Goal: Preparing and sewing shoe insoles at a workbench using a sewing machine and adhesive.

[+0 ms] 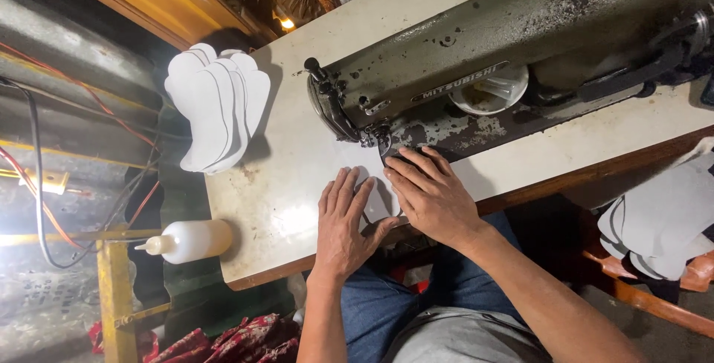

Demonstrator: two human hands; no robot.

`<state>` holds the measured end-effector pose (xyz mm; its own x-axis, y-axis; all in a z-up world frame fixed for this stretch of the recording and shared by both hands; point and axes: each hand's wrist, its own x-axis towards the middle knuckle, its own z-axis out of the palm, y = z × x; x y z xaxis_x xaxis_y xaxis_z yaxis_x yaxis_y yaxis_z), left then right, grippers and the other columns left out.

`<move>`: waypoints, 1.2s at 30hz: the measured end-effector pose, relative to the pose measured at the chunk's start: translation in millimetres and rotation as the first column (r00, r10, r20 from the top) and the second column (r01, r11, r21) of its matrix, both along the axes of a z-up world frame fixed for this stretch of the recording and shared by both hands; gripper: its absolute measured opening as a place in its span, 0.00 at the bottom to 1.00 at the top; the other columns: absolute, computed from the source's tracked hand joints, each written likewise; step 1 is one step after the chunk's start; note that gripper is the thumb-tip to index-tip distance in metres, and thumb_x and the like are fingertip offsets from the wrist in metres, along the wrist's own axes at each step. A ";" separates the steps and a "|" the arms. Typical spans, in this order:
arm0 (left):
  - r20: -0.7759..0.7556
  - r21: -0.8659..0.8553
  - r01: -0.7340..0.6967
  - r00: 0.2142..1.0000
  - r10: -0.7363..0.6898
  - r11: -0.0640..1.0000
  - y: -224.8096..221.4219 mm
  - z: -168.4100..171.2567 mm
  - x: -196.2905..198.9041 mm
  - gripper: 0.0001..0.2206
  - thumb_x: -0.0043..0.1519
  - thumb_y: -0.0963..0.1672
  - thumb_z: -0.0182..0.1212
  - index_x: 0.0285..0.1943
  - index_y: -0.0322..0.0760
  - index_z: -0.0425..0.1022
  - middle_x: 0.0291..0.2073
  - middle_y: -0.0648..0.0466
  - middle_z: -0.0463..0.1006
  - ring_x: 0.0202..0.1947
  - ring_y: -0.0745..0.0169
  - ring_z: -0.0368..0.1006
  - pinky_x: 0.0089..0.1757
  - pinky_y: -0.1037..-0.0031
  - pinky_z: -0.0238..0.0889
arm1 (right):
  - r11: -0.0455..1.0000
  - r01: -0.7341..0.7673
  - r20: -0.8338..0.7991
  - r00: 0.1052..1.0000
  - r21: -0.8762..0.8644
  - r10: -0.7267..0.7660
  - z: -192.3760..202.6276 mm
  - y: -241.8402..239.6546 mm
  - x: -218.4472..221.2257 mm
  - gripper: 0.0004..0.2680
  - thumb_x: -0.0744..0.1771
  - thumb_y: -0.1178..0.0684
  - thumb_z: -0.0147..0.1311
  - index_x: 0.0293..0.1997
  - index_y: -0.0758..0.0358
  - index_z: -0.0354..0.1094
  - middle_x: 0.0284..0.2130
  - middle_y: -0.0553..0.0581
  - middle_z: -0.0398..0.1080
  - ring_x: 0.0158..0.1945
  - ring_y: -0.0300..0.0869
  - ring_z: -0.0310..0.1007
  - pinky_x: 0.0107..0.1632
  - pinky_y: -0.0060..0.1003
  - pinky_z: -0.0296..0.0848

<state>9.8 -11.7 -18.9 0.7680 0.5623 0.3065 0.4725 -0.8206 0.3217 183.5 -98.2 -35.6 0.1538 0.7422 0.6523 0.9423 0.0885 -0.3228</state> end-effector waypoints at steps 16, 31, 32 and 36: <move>-0.021 -0.030 -0.005 1.000 0.004 1.000 14.3 -0.1 7.0 0.33 0.55 0.59 0.69 0.66 0.45 0.74 0.67 0.48 0.70 0.73 0.47 0.59 0.67 0.52 0.52 | 1.000 -0.004 -0.011 1.000 -0.027 0.004 2.8 -1.9 1.3 0.08 0.69 0.55 0.53 0.50 0.61 0.76 0.51 0.58 0.76 0.62 0.52 0.71 0.66 0.53 0.64; 0.001 -0.034 -0.031 1.000 0.031 0.999 25.4 -7.9 11.8 0.35 0.54 0.60 0.70 0.65 0.38 0.74 0.65 0.46 0.73 0.71 0.49 0.62 0.67 0.53 0.52 | 1.000 0.006 -0.013 1.000 -0.014 -0.006 1.9 -1.8 0.9 0.08 0.69 0.55 0.54 0.52 0.61 0.76 0.51 0.58 0.76 0.62 0.52 0.71 0.66 0.53 0.64; 0.007 -0.042 -0.028 1.000 0.028 0.999 26.3 -7.4 13.6 0.36 0.54 0.60 0.70 0.65 0.37 0.74 0.65 0.45 0.73 0.71 0.48 0.62 0.67 0.53 0.52 | 1.000 0.011 -0.015 1.000 -0.015 -0.011 2.7 -1.9 1.1 0.08 0.69 0.55 0.54 0.52 0.61 0.76 0.51 0.58 0.76 0.62 0.52 0.71 0.66 0.53 0.64; -0.011 -0.037 -0.022 1.000 0.022 0.999 32.4 -8.5 12.4 0.36 0.55 0.60 0.69 0.65 0.36 0.73 0.66 0.45 0.72 0.72 0.48 0.61 0.68 0.53 0.51 | 1.000 0.005 -0.018 1.000 0.012 -0.005 -1.6 -0.8 1.5 0.08 0.69 0.55 0.53 0.52 0.60 0.75 0.51 0.58 0.76 0.62 0.52 0.71 0.67 0.53 0.64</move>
<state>22.2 20.7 -27.5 0.7585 0.5901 0.2767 0.4939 -0.7974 0.3466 185.0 -99.1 -37.2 0.1693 0.7335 0.6583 0.9367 0.0880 -0.3390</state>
